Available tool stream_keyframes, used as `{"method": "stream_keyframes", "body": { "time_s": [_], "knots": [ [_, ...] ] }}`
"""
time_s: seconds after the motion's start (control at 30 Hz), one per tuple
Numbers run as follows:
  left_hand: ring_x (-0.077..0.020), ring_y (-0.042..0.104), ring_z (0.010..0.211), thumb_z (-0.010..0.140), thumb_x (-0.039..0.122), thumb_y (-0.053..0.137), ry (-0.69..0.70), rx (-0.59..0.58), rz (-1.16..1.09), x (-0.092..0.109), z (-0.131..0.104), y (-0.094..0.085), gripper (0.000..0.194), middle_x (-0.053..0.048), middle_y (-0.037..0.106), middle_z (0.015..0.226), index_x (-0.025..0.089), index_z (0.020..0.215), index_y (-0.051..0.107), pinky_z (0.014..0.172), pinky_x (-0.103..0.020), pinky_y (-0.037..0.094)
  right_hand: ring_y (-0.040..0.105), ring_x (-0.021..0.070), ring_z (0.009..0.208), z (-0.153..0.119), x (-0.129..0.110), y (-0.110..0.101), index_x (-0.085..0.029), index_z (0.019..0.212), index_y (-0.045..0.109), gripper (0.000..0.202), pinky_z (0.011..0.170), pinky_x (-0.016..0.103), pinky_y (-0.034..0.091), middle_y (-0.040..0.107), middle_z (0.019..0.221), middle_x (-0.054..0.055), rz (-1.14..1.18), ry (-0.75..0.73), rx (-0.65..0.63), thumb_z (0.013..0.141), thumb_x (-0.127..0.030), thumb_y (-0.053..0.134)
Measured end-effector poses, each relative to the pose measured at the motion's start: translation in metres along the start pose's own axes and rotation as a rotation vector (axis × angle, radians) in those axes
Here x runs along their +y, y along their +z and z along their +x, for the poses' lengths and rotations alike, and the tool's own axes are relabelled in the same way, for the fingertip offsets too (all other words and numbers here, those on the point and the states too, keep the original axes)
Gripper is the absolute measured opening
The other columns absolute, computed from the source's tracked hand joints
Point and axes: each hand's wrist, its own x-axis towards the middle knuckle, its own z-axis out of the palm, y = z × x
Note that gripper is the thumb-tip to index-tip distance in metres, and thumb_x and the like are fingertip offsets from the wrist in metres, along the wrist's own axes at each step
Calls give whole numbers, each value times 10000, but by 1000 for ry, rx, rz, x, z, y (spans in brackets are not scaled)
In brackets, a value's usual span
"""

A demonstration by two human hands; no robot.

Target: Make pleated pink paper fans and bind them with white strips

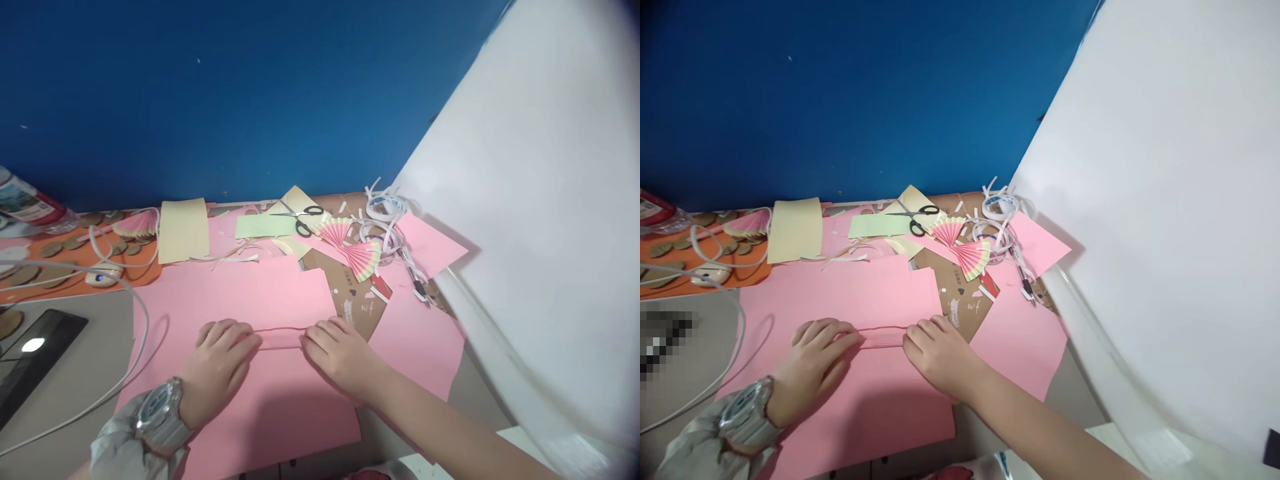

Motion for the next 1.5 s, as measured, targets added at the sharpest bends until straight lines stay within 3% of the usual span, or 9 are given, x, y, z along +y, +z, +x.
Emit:
{"method": "stream_keyframes", "body": {
  "time_s": [0.13, 0.3, 0.43, 0.57, 0.77, 0.97, 1.17, 1.33, 1.5],
  "knots": [
    [-234, 517, 924, 860, 292, 507, 5, 8, -52, 0, 12, -1, 190, -63, 631, 966, 223, 1006, 607, 839, -417, 321, 512, 201, 848, 13, 6, -7, -128, 947, 589, 225, 782, 362, 381, 602, 928, 111, 70, 76, -17, 923, -112, 366],
    [-166, 541, 742, 909, 243, 432, 54, -81, -170, -5, 30, -17, 228, -15, 627, 757, 209, 812, 636, 729, -330, 358, 557, 140, 793, 23, 19, -42, -176, 868, 573, 201, 787, 308, 405, 622, 835, 25, 242, 151, -81, 950, -218, 395],
    [-149, 546, 693, 922, 267, 412, 46, -128, -228, -5, 42, -27, 276, -1, 607, 686, 191, 755, 617, 693, -295, 383, 572, 118, 778, 23, 25, -60, -202, 836, 566, 181, 668, 234, 425, 635, 837, -8, 346, 212, -122, 942, -214, 419],
    [-179, 572, 808, 854, 397, 523, 78, -151, -261, -3, 50, -19, 218, -19, 647, 838, 218, 895, 640, 768, -323, 394, 561, 137, 792, 23, 28, -54, -193, 829, 578, 194, 687, 262, 413, 625, 838, 10, 353, 263, -119, 940, -215, 421],
    [-154, 565, 728, 914, 283, 430, 75, -147, -287, 0, 57, -3, 256, -15, 623, 749, 204, 814, 651, 706, -296, 417, 524, 180, 896, 27, 25, -36, -187, 862, 611, 167, 816, 342, 346, 586, 892, 43, 257, 242, -89, 911, -291, 490],
    [-164, 547, 778, 920, 259, 414, 91, -135, -302, 1, 64, 3, 244, -26, 598, 811, 220, 911, 654, 733, -303, 422, 517, 164, 839, 40, 18, -22, -177, 857, 589, 225, 772, 314, 335, 570, 826, 29, 242, 216, -73, 944, -303, 424],
    [-160, 536, 770, 910, 250, 441, 72, -84, -336, -12, 75, 5, 219, -26, 583, 791, 181, 825, 631, 738, -305, 426, 501, 137, 735, 54, 29, -23, -167, 784, 563, 265, 709, 280, 359, 539, 780, 13, 292, 233, -46, 949, -307, 409],
    [-141, 535, 741, 911, 251, 442, 41, -13, -361, -25, 80, 6, 221, -17, 568, 757, 172, 798, 615, 701, -272, 439, 518, 144, 777, 61, 42, -27, -167, 786, 542, 278, 659, 257, 383, 559, 837, 29, 342, 252, 2, 953, -327, 386],
    [-161, 524, 737, 882, 272, 488, -22, 68, -347, -34, 80, 12, 194, -21, 566, 755, 176, 752, 593, 696, -302, 424, 524, 153, 810, 65, 49, -27, -176, 788, 557, 245, 728, 286, 388, 588, 840, 22, 362, 266, 38, 944, -302, 415]
  ]
}}
